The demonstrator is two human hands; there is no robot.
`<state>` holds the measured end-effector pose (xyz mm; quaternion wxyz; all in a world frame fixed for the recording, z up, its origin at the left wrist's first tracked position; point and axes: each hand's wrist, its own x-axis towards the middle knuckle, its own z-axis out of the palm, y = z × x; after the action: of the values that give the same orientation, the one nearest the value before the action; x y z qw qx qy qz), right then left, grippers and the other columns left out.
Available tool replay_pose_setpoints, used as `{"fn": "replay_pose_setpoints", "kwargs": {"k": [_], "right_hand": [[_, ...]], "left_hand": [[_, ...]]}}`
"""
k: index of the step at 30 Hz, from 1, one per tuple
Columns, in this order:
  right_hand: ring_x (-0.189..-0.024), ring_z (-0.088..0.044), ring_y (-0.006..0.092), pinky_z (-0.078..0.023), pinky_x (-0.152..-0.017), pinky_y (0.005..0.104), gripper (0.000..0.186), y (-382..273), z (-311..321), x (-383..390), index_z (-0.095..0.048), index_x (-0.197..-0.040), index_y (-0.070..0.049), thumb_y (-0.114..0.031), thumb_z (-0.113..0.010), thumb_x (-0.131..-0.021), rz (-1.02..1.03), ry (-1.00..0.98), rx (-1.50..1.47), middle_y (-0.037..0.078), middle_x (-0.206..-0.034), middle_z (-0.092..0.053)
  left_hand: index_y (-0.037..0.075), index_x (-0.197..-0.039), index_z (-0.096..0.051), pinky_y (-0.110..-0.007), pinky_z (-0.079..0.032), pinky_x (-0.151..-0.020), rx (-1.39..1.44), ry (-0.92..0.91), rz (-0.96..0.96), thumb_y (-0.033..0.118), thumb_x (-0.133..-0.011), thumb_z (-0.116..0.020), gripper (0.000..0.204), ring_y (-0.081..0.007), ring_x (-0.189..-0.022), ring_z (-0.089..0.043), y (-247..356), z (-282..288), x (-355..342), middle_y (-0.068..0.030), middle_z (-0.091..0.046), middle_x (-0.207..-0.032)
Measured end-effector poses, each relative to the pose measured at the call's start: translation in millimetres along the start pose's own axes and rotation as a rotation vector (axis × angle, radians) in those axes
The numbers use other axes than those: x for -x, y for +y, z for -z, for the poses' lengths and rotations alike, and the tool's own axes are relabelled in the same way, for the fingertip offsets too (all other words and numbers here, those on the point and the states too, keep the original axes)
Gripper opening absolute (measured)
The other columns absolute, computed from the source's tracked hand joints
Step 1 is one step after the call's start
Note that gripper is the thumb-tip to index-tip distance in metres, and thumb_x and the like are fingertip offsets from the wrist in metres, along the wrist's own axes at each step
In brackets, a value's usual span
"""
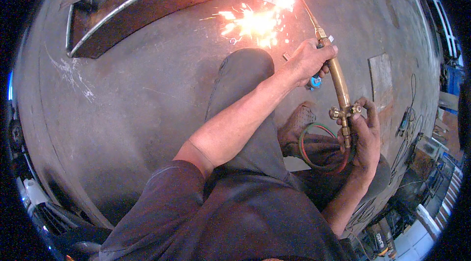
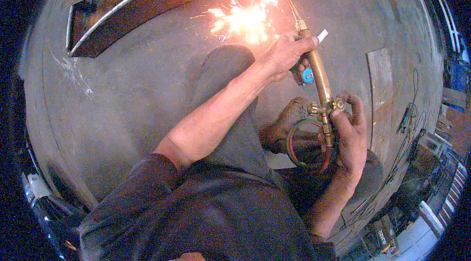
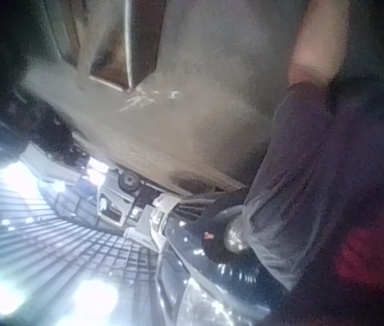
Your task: The person kneels on the floor and positions a metal strip onto a curved metal frame. They then use a welding torch to join the strip to the frame, creating a continuous weld line with visible sparks.
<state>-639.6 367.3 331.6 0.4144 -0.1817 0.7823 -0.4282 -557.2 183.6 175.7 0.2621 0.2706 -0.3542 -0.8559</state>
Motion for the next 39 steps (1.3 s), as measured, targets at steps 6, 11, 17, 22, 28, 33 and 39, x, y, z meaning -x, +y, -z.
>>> {"fn": "replay_pose_setpoints", "kwargs": {"k": [6, 11, 17, 22, 28, 33, 39], "right_hand": [[-0.054, -0.067, 0.0164, -0.050, -0.041, 0.0246, 0.039, 3, 1, -1, -0.048, -0.136, -0.012, -0.020, -0.066, -0.102, 0.028, -0.021, 0.006, 0.012, -0.087, -0.074], [-0.053, -0.065, 0.0157, -0.048, -0.040, 0.0248, 0.038, 5, 1, -2, -0.049, -0.136, -0.011, -0.017, -0.065, -0.102, 0.043, 0.007, 0.037, 0.011, -0.087, -0.073], [-0.052, -0.064, 0.0148, -0.047, -0.040, 0.0245, 0.037, -3, -3, 2, -0.050, -0.134, -0.010, -0.016, -0.065, -0.100, 0.021, 0.036, 0.052, 0.011, -0.085, -0.071], [-0.052, -0.064, 0.0140, -0.047, -0.040, 0.0243, 0.038, -1, -3, 0, -0.051, -0.133, -0.010, -0.017, -0.067, -0.099, 0.029, 0.045, 0.073, 0.010, -0.084, -0.071], [-0.053, -0.065, 0.0143, -0.048, -0.041, 0.0243, 0.041, -5, -2, 2, -0.050, -0.134, -0.011, -0.018, -0.069, -0.099, 0.006, 0.005, 0.073, 0.010, -0.084, -0.071], [-0.053, -0.065, 0.0146, -0.048, -0.041, 0.0247, 0.041, -3, -2, 1, -0.050, -0.135, -0.011, -0.017, -0.068, -0.099, 0.000, -0.007, 0.036, 0.011, -0.084, -0.071], [-0.053, -0.066, 0.0147, -0.048, -0.040, 0.0249, 0.039, 0, 2, -1, -0.050, -0.135, -0.012, -0.017, -0.067, -0.100, 0.019, -0.001, 0.076, 0.011, -0.085, -0.071]], "left_hand": [[0.002, -0.100, -0.065, -0.027, -0.050, -0.051, 0.016, 0.011, -0.029, 0.030, -0.104, -0.068, 0.029, -0.0106, -0.064, -0.061, 6, -2, 6, -0.0042, -0.064, -0.081], [0.002, -0.104, -0.063, -0.027, -0.050, -0.051, 0.012, 0.013, -0.008, 0.030, -0.103, -0.069, 0.029, -0.0106, -0.064, -0.061, 3, -2, 4, -0.0047, -0.066, -0.084], [0.004, -0.105, -0.063, -0.028, -0.050, -0.052, 0.045, 0.036, -0.016, 0.030, -0.103, -0.069, 0.027, -0.0114, -0.064, -0.061, 1, -4, 2, -0.0052, -0.066, -0.084], [0.004, -0.104, -0.063, -0.029, -0.050, -0.052, 0.018, 0.035, -0.024, 0.030, -0.104, -0.067, 0.026, -0.0124, -0.064, -0.061, 3, -4, 2, -0.0057, -0.066, -0.084], [0.003, -0.103, -0.062, -0.029, -0.050, -0.052, 0.015, 0.011, -0.010, 0.030, -0.105, -0.066, 0.027, -0.0119, -0.065, -0.060, 1, -3, 1, -0.0056, -0.066, -0.084], [0.004, -0.104, -0.062, -0.029, -0.051, -0.054, 0.037, -0.003, -0.018, 0.030, -0.105, -0.067, 0.027, -0.0117, -0.066, -0.060, -2, -2, 0, -0.0052, -0.065, -0.085], [0.003, -0.104, -0.063, -0.028, -0.051, -0.055, 0.034, 0.022, -0.003, 0.031, -0.105, -0.066, 0.027, -0.0119, -0.068, -0.061, 1, -5, 3, -0.0054, -0.065, -0.086]]}}
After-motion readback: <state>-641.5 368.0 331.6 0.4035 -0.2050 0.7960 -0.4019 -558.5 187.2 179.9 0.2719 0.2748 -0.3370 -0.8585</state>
